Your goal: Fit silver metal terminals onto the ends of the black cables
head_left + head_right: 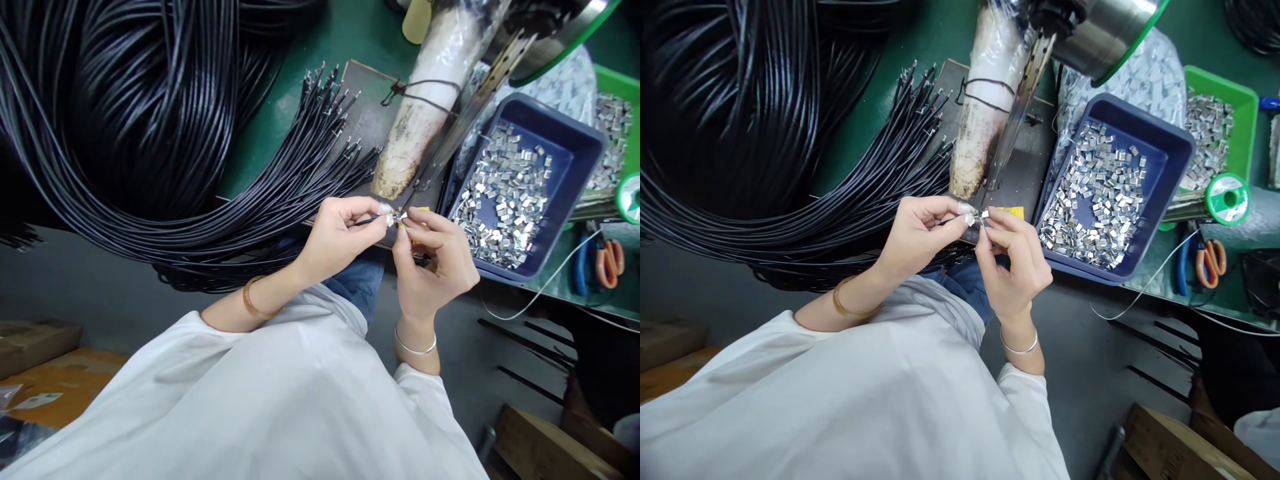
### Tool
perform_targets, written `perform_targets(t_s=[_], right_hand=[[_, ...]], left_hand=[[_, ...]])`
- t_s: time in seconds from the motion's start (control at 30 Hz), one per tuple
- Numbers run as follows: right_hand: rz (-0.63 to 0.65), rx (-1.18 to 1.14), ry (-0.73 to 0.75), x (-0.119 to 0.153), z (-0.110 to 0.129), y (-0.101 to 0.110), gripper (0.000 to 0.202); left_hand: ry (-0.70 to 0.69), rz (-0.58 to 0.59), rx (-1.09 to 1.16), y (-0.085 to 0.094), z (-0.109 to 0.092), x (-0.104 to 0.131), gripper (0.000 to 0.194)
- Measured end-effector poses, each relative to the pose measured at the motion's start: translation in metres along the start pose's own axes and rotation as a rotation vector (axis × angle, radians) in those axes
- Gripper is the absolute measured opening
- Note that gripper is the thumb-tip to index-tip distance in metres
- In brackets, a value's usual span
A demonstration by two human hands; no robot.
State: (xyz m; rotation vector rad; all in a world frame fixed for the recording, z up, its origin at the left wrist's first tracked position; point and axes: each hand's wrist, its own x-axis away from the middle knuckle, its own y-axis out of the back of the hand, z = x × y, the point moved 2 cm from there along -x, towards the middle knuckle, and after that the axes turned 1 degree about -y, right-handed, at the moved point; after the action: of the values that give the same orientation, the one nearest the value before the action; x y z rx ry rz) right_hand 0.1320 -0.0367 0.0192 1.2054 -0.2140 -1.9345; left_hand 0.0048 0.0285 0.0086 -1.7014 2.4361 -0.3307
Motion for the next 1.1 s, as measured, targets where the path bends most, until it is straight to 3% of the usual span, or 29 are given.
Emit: perform_targets(t_s=[0.4,0.6,0.83,0.9,1.0,1.1], right_hand=[[-0.014,-0.02,0.035,-0.002,0.004,0.0,0.016],[-0.005,0.017,0.124,0.004,0.005,0.0,0.018],[0.016,-0.089,-0.146,0.0,0.006,0.013,0.008],[0.011,0.018,-0.079,-0.002,0.01,0.017,0.009],[0.078,0.139,0.038,0.0,0.015,0.016,0.014],[0.127,0.108,-0.017,0.005,0.014,0.012,0.012]], left_hand=[[-0.084,-0.063,-0.147,0.001,-0.003,0.004,0.008],[-0.042,0.008,-0.139,0.003,0.001,0.004,0.01],[-0.015,0.12,-0.075,0.004,-0.003,0.008,0.013],[-0.07,0.126,-0.157,0.005,-0.003,0.012,0.012],[-0.259,0.113,-0.344,0.006,-0.003,0.017,0.01],[-0.355,0.098,-0.406,0.006,-0.004,0.02,0.009]])
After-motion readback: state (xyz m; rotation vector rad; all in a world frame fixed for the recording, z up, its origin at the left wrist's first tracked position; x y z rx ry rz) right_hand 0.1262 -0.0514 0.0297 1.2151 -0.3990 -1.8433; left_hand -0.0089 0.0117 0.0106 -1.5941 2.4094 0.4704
